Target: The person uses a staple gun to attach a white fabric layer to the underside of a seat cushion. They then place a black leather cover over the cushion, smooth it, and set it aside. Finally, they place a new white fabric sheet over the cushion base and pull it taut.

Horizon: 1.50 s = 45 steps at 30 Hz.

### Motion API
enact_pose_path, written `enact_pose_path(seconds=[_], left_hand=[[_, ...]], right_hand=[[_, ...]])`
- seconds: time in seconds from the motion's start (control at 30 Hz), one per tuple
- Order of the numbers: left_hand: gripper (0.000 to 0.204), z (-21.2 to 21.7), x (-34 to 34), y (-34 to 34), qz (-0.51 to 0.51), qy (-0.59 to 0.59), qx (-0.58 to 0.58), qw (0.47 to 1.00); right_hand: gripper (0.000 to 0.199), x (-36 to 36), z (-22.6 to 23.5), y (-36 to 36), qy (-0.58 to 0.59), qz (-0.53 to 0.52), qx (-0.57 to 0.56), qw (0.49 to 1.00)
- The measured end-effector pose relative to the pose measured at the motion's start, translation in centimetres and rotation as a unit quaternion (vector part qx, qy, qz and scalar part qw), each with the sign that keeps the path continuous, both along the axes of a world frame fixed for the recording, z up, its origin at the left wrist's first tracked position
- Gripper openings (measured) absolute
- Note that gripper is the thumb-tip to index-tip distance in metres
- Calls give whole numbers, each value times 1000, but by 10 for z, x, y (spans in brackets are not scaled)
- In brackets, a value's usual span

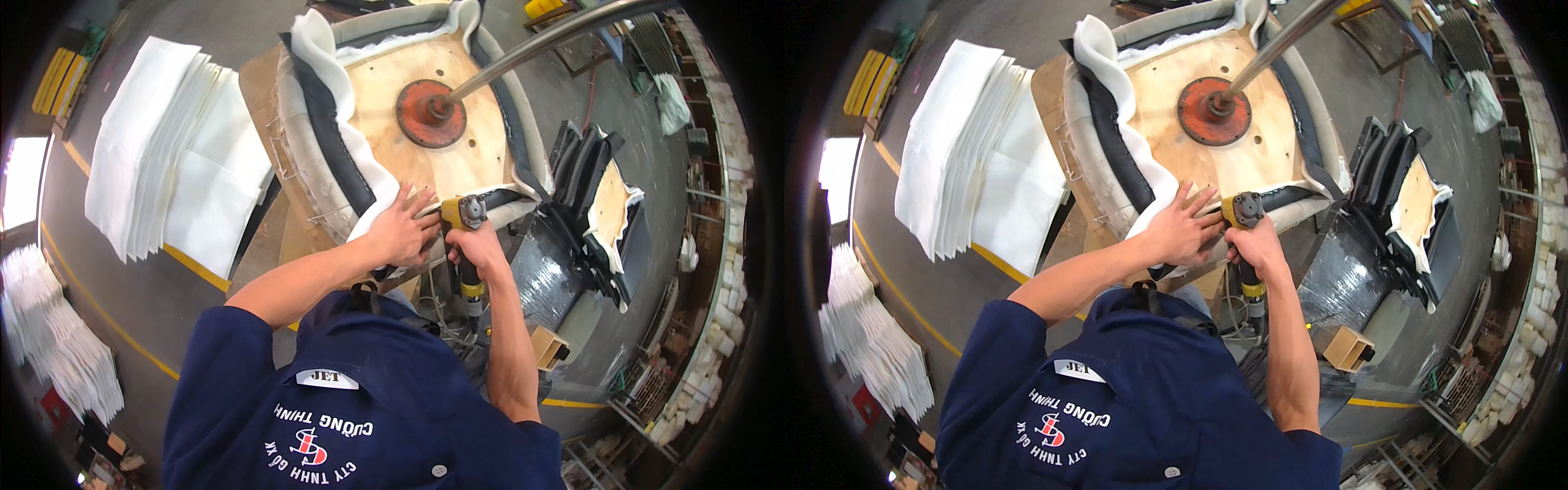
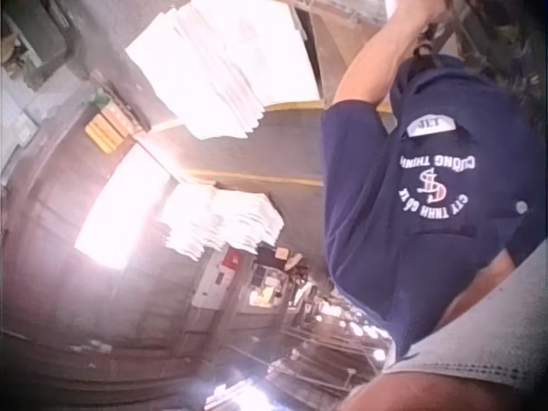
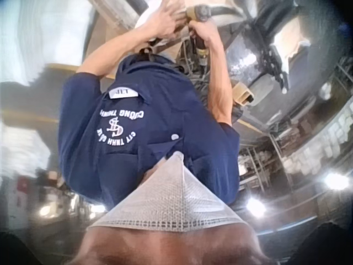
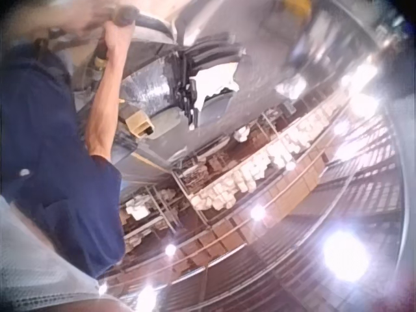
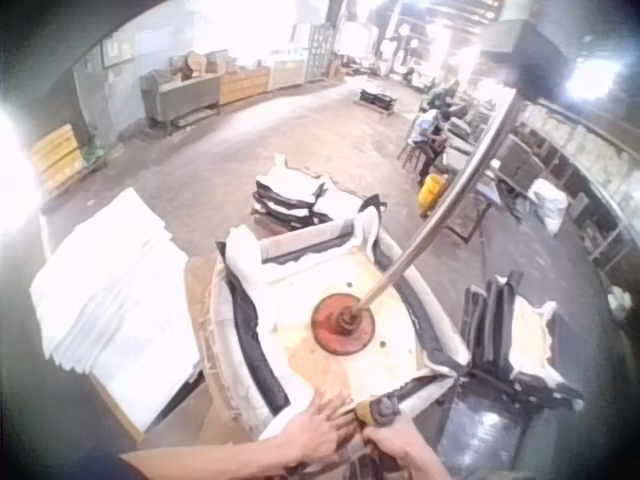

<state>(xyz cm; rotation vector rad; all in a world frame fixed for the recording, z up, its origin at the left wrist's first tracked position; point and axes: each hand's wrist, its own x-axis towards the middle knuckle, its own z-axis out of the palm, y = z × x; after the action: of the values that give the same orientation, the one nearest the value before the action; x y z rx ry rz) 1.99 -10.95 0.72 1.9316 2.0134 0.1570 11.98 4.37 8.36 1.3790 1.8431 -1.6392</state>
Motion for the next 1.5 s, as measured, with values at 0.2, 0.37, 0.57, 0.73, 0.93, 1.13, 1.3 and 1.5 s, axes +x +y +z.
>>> enact_pose_path(seconds=[0.2, 0.37, 0.57, 0.73, 0.93, 1.13, 1.3, 1.5], left_hand=[[60, -13, -23, -11, -30, -45, 52, 997], [51, -2, -54, -20, -69, -82, 86, 991], [41, 22, -82, -28, -110, -90, 24, 990], [27, 35, -117, -36, -27, -32, -17, 999], [35, 40, -72, -58, 216, 81, -114, 966], [53, 39, 23, -53, 392, -32, -159, 905], [60, 37, 62, -6, 591, -155, -31, 791], [65, -19, 29, -23, 600, 161, -88, 778]], right_hand=[[55, 38, -12, -15, 140, -69, -47, 987], [85, 141, -19, -46, 251, -50, -34, 966], [94, 303, -87, -73, 73, -169, 44, 982], [103, 399, -196, -74, -5, -403, 97, 910], [101, 485, -329, -22, -52, -573, 147, 805], [101, 485, -381, 85, -179, -547, 273, 771], [97, 499, -413, 150, -239, -520, 292, 766], [97, 493, -417, 193, -316, -448, 337, 765]])
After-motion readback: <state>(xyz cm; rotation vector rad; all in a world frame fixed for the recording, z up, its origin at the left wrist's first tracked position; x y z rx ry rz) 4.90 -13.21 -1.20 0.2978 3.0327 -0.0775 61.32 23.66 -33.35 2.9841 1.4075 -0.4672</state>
